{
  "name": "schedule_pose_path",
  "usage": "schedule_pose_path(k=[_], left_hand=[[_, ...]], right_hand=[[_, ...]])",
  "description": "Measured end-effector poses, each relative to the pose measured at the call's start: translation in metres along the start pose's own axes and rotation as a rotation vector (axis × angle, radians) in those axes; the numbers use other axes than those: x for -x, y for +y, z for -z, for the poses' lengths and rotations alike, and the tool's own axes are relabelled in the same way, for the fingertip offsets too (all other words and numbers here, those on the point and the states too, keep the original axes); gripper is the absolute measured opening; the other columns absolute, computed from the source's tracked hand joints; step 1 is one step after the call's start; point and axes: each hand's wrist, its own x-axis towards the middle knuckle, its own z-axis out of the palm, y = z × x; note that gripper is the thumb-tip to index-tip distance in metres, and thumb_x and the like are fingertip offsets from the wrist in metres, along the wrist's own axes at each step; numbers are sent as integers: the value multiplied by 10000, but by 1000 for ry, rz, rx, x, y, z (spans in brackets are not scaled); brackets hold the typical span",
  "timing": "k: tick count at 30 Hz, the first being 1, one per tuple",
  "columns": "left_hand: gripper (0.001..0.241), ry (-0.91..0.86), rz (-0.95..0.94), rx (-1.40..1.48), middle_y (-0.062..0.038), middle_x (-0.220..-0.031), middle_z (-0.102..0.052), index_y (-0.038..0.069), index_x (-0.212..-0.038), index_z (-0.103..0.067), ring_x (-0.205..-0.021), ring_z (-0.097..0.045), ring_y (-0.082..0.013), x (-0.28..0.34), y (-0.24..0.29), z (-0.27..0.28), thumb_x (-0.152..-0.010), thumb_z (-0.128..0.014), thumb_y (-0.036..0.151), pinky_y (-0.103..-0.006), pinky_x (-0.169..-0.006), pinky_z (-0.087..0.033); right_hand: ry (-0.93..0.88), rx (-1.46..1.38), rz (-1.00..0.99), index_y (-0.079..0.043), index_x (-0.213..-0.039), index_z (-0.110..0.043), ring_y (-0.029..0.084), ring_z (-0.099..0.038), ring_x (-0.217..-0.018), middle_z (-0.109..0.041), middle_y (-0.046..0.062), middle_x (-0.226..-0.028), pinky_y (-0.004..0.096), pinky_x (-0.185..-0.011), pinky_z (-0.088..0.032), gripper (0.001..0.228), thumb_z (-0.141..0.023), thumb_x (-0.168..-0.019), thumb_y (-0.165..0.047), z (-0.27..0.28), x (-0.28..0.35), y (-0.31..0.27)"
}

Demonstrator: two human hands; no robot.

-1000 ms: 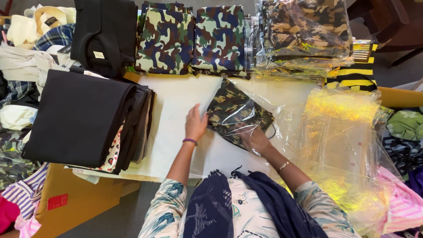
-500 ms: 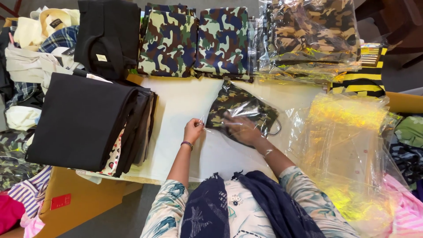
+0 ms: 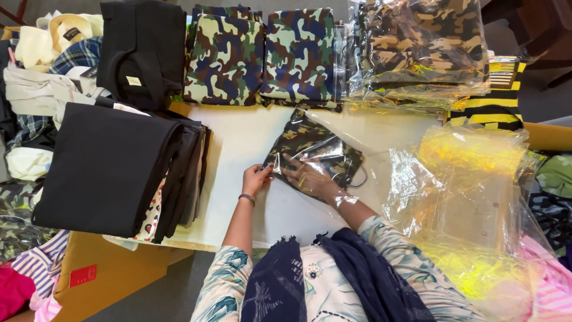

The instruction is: The person folds camouflage-patterned shorts and places them into clear plastic bags on a table. They repeat this process for several pairs of shorts, stacking the packaged items on the table.

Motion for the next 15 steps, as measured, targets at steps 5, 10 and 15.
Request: schedule_pose_path(k=[5,10,15], left_hand=[[280,1,35,53,-63,-710,-657,-26,-946,-672,-521,-511,-91,-17,-12,11,-874,-850,178,-256,-442,-367],[254,131,-132,-36,-42,-696,-668,-19,-945,-693,-548,-572,-119,-45,-8,27,-859,-838,171,-271,-481,-451],[572,491,-456,-631,-171,-1106,-635,60,-1365,-567,-1012,-609,-331,-13,57,21,-894,-810,278,-403,-891,-495]], right_hand=[[51,-80,-81,-421,-1541,-423,351,-366,-1470,-305,-2,-1664,572,-1172,-300,498,-390,-1050,-498,-27,4,13],[-249,4,-451,-319,-1484,-582,181,-415,-1543,-560,-14,-1505,475,-1424,-197,519,-320,-1149,-617,-35,71,51],[162,-41,-235,-305,-1585,-279,308,-167,-1523,-141,74,-1678,591,-1192,-159,738,-515,-956,-610,-68,117,40]])
